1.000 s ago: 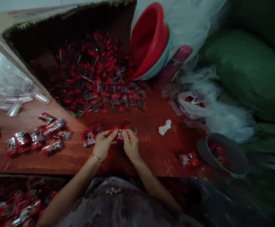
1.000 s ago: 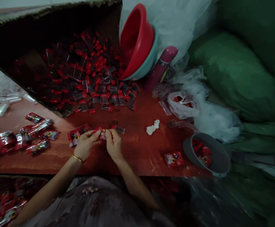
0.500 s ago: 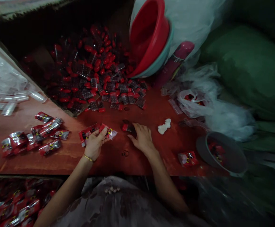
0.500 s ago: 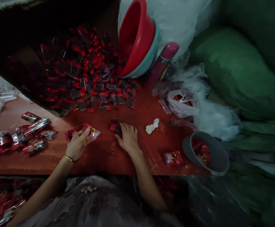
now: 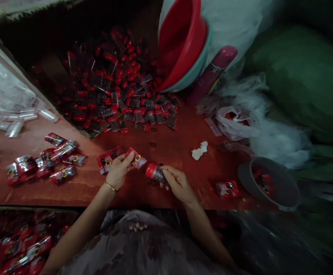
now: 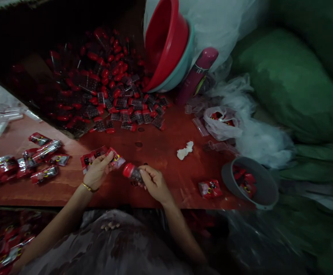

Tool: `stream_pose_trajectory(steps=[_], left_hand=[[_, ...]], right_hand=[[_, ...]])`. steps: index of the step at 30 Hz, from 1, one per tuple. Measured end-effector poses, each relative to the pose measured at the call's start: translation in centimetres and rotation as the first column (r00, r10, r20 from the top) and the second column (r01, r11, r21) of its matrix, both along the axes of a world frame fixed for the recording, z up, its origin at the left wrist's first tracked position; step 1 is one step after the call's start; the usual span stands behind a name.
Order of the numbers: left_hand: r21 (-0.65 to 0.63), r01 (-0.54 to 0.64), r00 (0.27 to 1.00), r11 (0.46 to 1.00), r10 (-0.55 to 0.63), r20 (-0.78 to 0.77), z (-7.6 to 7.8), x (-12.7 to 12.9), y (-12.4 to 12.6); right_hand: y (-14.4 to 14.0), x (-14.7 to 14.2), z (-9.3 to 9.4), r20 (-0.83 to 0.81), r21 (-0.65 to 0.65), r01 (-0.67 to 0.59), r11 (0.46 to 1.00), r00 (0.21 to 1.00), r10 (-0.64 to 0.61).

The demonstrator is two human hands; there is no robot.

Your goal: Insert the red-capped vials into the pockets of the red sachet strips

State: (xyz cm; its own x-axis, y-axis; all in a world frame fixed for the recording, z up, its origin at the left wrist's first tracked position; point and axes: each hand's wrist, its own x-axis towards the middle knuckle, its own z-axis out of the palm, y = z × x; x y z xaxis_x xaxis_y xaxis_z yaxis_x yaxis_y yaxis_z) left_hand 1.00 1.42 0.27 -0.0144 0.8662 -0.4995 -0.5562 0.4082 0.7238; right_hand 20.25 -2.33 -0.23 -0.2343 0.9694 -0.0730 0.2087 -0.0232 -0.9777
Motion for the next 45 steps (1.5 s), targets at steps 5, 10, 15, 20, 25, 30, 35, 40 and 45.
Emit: stream_pose_trajectory(steps=[5, 10, 15, 20, 25, 30, 35, 40, 45], left_hand=[[0.061, 0.059, 0.997, 0.996, -0.056, -0.052, 0.2, 0.2, -0.3], [0.065, 0.08, 0.993, 0.995, -0.074, -0.095, -0.1, -0.5, -0.3], [0.057, 0.086, 0.993, 0.995, -0.082, -0.081, 0.2, -0.5, -0.2], [0.027, 0.099, 0.992, 0.995, -0.097, -0.081, 0.4, -0.4, -0.1], [0.009, 0.129, 0.99, 0.992, -0.128, -0.059, 0.2, -0.4, 0.0], [0.091, 0.108, 0.99, 0.99, -0.099, -0.099, 0.1, -0.2, -0.1], [0.161, 0.09, 0.989, 0.983, -0.07, -0.129, -0.4, -0.2, -0.3], [0.212, 0.107, 0.975, 0.971, -0.061, -0.215, -0.2, -0.1, -0.5], [0.266, 0.087, 0.92, 0.96, 0.025, -0.391, 0.1, 0.0, -0.6]], right_hand=[[-0.1, -1.0, 1.4, 0.026, 0.03, -0.058, 0.998, 0.998, 0.058], [0.2, -1.4, 1.2, 0.103, 0.128, -0.034, 0.991, 0.994, 0.021], [0.2, -1.6, 1.0, 0.188, 0.184, -0.08, 0.98, 0.981, 0.045], [0.0, -1.7, 1.0, 0.214, 0.206, -0.076, 0.976, 0.976, 0.031], [0.0, -1.5, 1.1, 0.214, 0.222, -0.057, 0.973, 0.977, 0.008], [0.0, -1.7, 0.9, 0.19, 0.185, -0.037, 0.982, 0.982, 0.001], [-0.1, -2.0, 0.5, 0.074, 0.056, -0.014, 0.998, 0.997, 0.01], [-0.3, -1.9, 0.6, 0.091, 0.131, 0.053, 0.99, 0.994, -0.065], [-0.3, -1.7, 0.4, 0.251, 0.294, -0.009, 0.956, 0.966, -0.069]])
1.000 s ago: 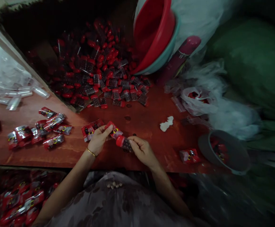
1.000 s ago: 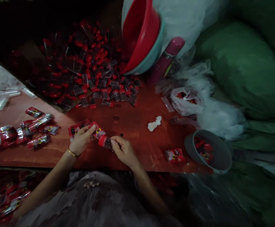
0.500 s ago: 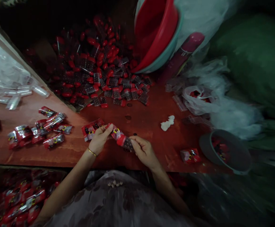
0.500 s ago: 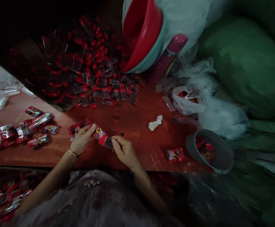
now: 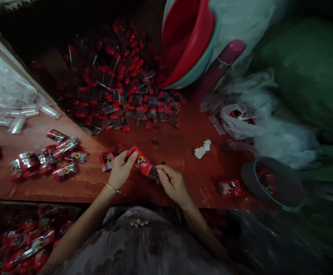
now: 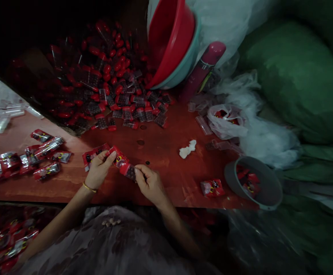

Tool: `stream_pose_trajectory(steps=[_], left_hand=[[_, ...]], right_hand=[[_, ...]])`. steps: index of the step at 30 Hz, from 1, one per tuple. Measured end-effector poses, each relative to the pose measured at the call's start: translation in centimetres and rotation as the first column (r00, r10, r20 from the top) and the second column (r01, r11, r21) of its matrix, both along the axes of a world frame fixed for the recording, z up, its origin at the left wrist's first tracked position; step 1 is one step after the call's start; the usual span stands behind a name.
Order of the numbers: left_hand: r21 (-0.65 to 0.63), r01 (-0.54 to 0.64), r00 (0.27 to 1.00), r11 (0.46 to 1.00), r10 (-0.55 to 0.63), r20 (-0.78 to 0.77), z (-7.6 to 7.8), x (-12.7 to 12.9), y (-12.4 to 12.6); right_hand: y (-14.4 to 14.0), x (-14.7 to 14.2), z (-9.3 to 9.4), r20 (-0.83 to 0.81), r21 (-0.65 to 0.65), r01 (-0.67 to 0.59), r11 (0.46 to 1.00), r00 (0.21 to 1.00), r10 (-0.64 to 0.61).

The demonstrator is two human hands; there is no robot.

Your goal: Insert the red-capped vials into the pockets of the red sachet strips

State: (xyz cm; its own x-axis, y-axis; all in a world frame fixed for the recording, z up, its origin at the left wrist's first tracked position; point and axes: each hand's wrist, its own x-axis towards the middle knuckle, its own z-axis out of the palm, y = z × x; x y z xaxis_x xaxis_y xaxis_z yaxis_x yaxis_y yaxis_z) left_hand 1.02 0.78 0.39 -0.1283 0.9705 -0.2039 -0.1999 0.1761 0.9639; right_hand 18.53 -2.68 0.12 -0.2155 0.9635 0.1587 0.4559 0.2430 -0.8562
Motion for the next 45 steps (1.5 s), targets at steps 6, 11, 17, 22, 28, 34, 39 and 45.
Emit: stream_pose_trajectory(steps=[6, 11, 17, 22, 28, 34, 39, 45], left_hand=[[0.014, -0.021, 0.999, 1.0, 0.021, -0.046, 0.0, 0.2, -0.1], [0.036, 0.065, 0.996, 0.997, -0.063, -0.058, 0.1, 0.8, -0.4], [-0.034, 0.111, 0.991, 0.993, -0.108, 0.076, -0.3, 1.3, -0.6], [-0.194, 0.07, 0.987, 0.978, -0.04, 0.155, -0.7, 1.7, -0.8], [-0.202, 0.041, 0.968, 0.979, 0.011, 0.249, -1.1, 2.9, -1.4], [-0.22, -0.011, 0.921, 0.975, 0.096, 0.379, -0.7, 3.0, -1.0], [-0.202, 0.09, 0.902, 0.975, 0.006, 0.432, -1.2, 3.4, -1.5], [-0.117, 0.109, 0.934, 0.987, -0.061, 0.353, -1.6, 3.9, -1.8]], right_hand=[[0.0, -0.2, -0.3, 0.076, 0.09, 0.007, 0.996, 0.997, -0.014], [-0.1, -0.5, -0.5, 0.057, 0.084, 0.02, 0.996, 0.998, -0.025], [-0.3, -0.7, -1.2, 0.012, 0.049, 0.098, 0.994, 0.995, -0.099], [-0.7, -1.3, -2.0, -0.063, -0.004, 0.176, 0.984, 0.983, -0.175], [-0.8, -2.4, -2.3, -0.04, 0.059, 0.281, 0.958, 0.96, -0.279], [-0.1, -3.0, -1.7, -0.006, 0.059, 0.209, 0.976, 0.978, -0.209], [-0.3, -3.8, -2.6, -0.034, 0.145, 0.336, 0.931, 0.942, -0.335], [-0.1, -3.8, -3.0, -0.127, 0.037, 0.305, 0.952, 0.946, -0.298]])
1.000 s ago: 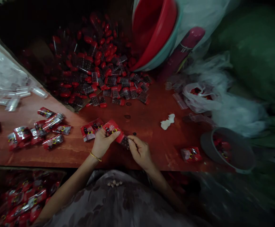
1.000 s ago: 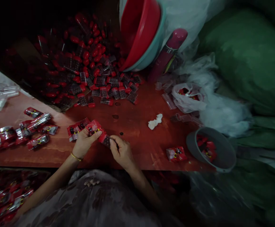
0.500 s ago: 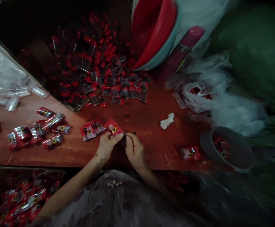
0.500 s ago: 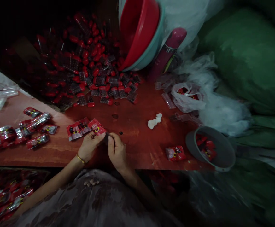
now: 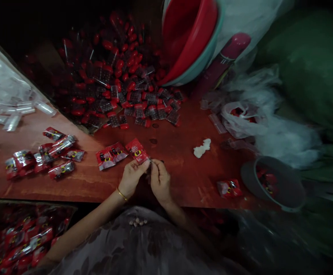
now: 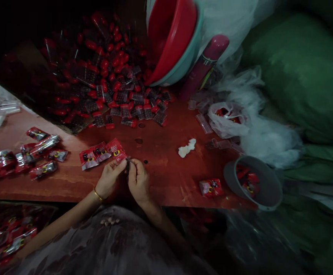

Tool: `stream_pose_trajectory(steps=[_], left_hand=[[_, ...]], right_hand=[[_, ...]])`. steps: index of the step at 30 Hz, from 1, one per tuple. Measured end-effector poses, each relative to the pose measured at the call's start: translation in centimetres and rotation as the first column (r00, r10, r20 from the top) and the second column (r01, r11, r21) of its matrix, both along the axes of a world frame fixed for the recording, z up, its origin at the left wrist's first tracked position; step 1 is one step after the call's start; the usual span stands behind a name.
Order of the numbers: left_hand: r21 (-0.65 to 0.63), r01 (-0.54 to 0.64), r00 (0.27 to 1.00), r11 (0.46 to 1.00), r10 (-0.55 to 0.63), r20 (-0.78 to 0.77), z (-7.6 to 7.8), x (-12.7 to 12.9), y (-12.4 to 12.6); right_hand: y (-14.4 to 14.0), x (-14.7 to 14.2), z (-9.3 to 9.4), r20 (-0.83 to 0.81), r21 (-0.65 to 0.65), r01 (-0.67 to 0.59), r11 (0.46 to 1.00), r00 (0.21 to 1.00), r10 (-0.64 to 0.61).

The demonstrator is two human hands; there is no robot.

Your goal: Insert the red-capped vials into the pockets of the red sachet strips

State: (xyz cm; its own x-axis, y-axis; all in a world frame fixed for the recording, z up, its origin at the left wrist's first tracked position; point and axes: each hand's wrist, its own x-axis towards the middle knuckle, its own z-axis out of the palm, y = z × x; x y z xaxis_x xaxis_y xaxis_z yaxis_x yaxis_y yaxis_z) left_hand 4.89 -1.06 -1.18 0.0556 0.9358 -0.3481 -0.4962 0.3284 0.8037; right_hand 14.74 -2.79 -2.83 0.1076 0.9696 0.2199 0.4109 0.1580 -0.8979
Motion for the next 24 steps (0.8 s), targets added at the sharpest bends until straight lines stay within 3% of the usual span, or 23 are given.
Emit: stream_pose_trajectory(steps=[4, 8, 11, 17, 24], left_hand=[[0.008, 0.034, 0.999, 0.999, -0.034, -0.037, 0.4, -0.6, 0.7], [-0.007, 0.125, 0.984, 0.992, -0.125, -0.124, 0.8, -0.8, 0.7], [-0.002, 0.215, 0.964, 0.977, -0.212, -0.16, 0.9, -0.8, 0.5], [0.101, 0.043, 0.995, 0.994, -0.033, -0.096, 0.2, -0.5, 0.2], [0.024, 0.025, 0.997, 0.999, -0.023, -0.078, 0.5, 0.2, -0.7]], right_hand=[[-0.3, 0.0, 0.0, 0.013, 0.009, -0.095, 0.995, 0.995, 0.095], [-0.6, 0.0, -0.4, -0.008, 0.064, -0.11, 0.992, 0.994, 0.111], [-0.6, 0.2, -0.3, -0.079, -0.008, -0.098, 0.995, 0.992, 0.098], [-0.1, 0.7, 0.6, -0.143, -0.107, -0.098, 0.989, 0.986, 0.082], [0.2, -0.2, 0.7, -0.098, -0.061, 0.001, 0.998, 0.995, -0.007]])
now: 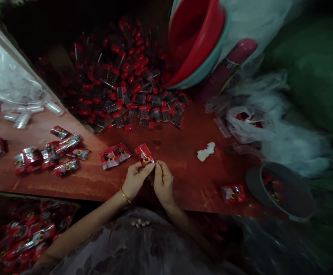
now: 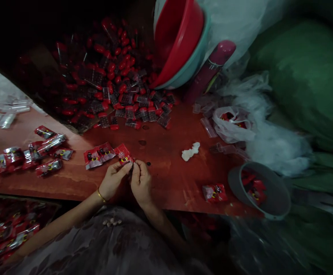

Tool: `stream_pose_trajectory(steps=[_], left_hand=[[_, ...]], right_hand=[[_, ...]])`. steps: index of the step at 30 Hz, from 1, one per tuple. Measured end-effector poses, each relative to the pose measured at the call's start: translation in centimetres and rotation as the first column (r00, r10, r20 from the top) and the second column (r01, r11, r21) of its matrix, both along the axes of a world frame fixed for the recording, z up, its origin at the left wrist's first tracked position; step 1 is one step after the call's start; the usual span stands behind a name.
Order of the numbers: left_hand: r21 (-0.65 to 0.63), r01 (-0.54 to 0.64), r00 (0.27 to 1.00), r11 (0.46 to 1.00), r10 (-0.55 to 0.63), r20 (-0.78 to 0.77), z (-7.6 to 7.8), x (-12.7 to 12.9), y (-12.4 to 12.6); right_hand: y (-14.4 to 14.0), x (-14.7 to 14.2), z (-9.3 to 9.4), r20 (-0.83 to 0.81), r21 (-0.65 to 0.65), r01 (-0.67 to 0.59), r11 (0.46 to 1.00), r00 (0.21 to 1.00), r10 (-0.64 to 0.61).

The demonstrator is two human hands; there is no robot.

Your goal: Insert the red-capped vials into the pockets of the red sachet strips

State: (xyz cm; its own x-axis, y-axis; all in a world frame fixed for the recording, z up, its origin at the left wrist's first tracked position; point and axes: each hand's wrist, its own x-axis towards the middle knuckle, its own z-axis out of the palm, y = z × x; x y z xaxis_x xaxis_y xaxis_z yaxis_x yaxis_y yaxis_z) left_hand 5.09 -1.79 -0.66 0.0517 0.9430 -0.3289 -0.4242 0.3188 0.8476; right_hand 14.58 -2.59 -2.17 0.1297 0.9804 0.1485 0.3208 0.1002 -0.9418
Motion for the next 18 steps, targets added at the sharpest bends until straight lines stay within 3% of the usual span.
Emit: stream_pose_trajectory(steps=[3, 7, 13, 18], left_hand=[[-0.034, -0.037, 0.997, 0.999, 0.039, 0.06, 0.4, -0.5, 0.5], [-0.078, -0.083, 0.984, 0.993, 0.094, 0.151, 0.6, -1.1, 1.3], [-0.079, 0.004, 0.982, 0.997, 0.012, 0.191, 0.1, -0.6, 0.5], [-0.096, -0.006, 0.976, 0.995, 0.026, 0.218, 0.1, -1.3, 0.1]], right_hand=[[0.1, 0.0, -0.1, -0.088, -0.056, -0.116, 0.992, 0.99, 0.111], [0.0, 0.4, 0.0, -0.264, -0.079, -0.332, 0.94, 0.916, 0.301], [0.3, 0.6, 0.5, -0.299, -0.129, -0.259, 0.957, 0.93, 0.211], [0.9, -0.5, 0.2, -0.33, -0.166, -0.255, 0.952, 0.925, 0.19]])
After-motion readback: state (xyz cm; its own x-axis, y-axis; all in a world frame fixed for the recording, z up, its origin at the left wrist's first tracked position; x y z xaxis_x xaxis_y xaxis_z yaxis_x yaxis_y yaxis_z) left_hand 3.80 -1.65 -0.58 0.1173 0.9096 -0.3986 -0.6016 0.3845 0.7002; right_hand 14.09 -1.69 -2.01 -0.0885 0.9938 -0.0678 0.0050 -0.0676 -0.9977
